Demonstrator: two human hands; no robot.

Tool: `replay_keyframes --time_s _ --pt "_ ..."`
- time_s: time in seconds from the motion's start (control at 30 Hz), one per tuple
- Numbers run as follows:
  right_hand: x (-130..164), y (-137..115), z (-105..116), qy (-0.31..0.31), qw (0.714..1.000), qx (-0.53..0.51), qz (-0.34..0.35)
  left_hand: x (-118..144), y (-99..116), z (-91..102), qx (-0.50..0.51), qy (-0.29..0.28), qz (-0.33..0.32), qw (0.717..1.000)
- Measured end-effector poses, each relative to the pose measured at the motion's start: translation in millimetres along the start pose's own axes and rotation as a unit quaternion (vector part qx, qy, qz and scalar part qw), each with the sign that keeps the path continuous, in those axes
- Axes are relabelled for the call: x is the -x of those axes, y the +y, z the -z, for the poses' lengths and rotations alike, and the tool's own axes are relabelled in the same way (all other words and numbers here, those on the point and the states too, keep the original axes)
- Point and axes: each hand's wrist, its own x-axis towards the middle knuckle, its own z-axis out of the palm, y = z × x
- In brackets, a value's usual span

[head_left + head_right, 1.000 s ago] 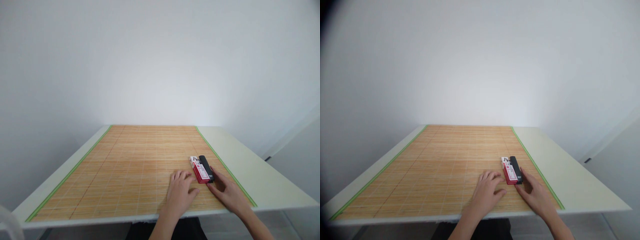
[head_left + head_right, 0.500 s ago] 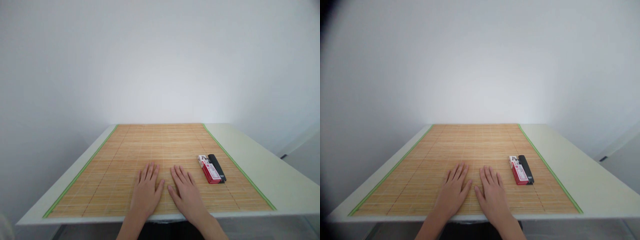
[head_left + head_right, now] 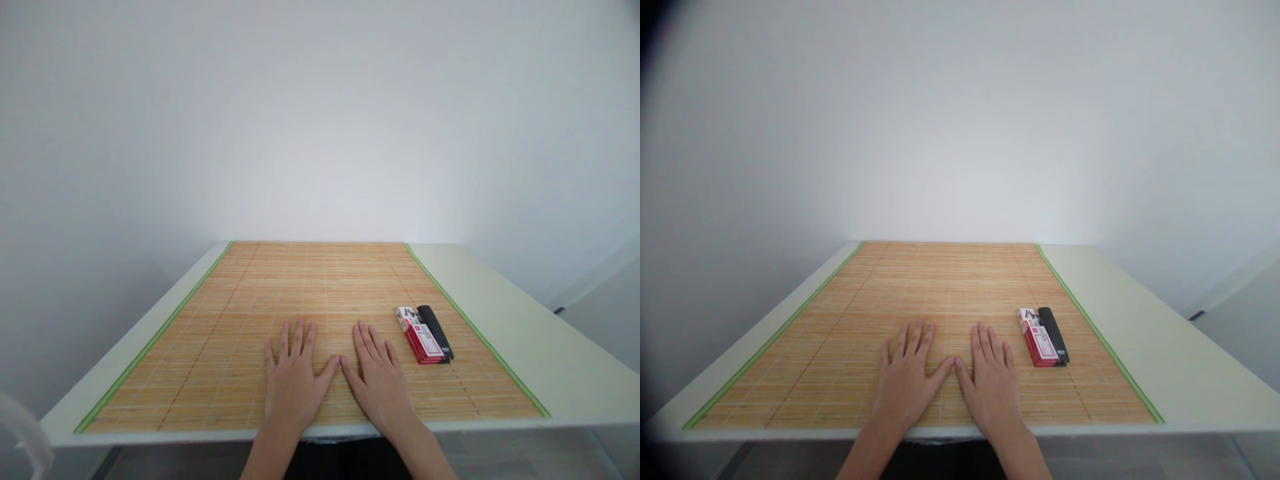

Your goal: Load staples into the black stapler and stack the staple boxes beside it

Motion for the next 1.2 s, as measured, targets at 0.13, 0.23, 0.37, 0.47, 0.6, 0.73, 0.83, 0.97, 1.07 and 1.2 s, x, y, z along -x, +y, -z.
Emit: replay_keyframes --time_s 0.13,0.23,0.37,0.47,0.6,0.73,0.83,0.97,1.07,1.2 --pt "1.4 0.2 1.1 0.014 1.000 0.006 0.001 0.4 0.8 -0.7 0.002 -0.002 0.002 1.000" --pt "2.6 -1.1 1.4 0.018 1.000 0.007 0.001 0.3 1.3 -0.7 0.001 -0.002 0.005 1.000" --pt "2.8 -1.5 1.9 0.018 1.000 0.005 0.000 -0.4 2.4 -0.8 -0.002 -0.001 0.008 1.000" --pt "2.8 -1.5 2.5 0.018 1.000 0.003 -0.001 -0.6 2.8 -1.0 -0.002 -0.001 0.007 1.000" --pt "3.4 -1.6 2.9 0.019 1.000 0.003 -0.002 -0.5 2.2 -0.8 -0.002 0.001 0.004 1.000" --pt "3.5 -1.5 2.3 0.021 1.000 0.003 0.000 -0.5 1.2 -0.2 0.001 -0.004 0.001 1.000" --pt "3.1 -1.1 1.7 0.022 1.000 0.003 0.002 -0.8 1.2 0.3 0.003 -0.007 0.002 1.000" --pt "3.4 -1.2 2.0 0.021 1.000 0.004 0.002 -0.6 1.5 1.4 0.006 -0.009 0.002 1.000" --pt "4.0 -1.7 2.7 0.020 1.000 0.006 0.003 -0.4 1.5 2.0 0.006 -0.006 0.001 1.000" --pt "4.0 -2.0 3.6 0.018 1.000 0.006 0.000 -0.4 1.5 1.8 0.010 -0.006 0.000 1.000"
